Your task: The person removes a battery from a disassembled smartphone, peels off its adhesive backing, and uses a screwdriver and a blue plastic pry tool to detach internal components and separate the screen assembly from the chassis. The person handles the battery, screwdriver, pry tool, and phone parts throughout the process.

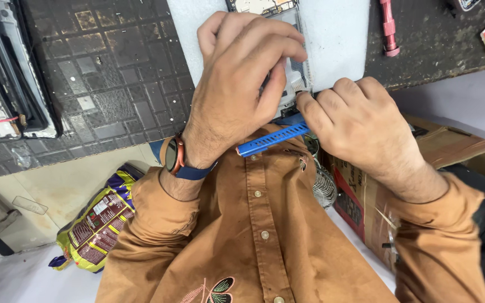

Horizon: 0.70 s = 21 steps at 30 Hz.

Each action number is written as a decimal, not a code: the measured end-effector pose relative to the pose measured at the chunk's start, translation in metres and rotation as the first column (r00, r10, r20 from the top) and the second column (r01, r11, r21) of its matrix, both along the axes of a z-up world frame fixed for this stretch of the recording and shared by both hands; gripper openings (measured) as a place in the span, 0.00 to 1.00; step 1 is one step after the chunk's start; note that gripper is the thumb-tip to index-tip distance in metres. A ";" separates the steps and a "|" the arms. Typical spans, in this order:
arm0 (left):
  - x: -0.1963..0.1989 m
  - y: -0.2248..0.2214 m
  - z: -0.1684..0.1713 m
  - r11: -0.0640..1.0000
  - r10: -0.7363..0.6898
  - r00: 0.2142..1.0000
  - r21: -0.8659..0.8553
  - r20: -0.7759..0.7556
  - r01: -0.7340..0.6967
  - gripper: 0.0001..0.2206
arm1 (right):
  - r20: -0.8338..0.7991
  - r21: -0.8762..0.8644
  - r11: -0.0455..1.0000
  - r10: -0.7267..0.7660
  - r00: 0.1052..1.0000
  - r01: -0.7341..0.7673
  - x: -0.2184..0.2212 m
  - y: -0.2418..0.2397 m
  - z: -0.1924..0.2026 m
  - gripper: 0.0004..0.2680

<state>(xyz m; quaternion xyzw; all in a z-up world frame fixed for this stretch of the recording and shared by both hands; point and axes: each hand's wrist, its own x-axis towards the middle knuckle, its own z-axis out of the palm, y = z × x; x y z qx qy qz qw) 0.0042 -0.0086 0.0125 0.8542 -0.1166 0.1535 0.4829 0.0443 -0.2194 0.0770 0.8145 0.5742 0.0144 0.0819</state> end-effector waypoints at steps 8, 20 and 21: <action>0.000 0.000 0.002 0.999 0.021 1.000 -0.042 0.003 -0.021 0.09 | -0.111 -0.054 0.998 -0.021 0.994 0.015 0.009 0.000 0.000 0.10; 0.001 0.000 0.001 0.972 0.112 0.993 -0.203 -0.033 -0.116 0.09 | -0.421 0.213 0.938 -0.166 0.892 0.275 0.025 -0.005 -0.014 0.09; 0.000 0.000 0.002 0.961 0.129 0.990 -0.238 -0.052 -0.138 0.09 | -0.424 0.243 0.927 -0.165 0.891 0.287 0.025 -0.006 -0.017 0.09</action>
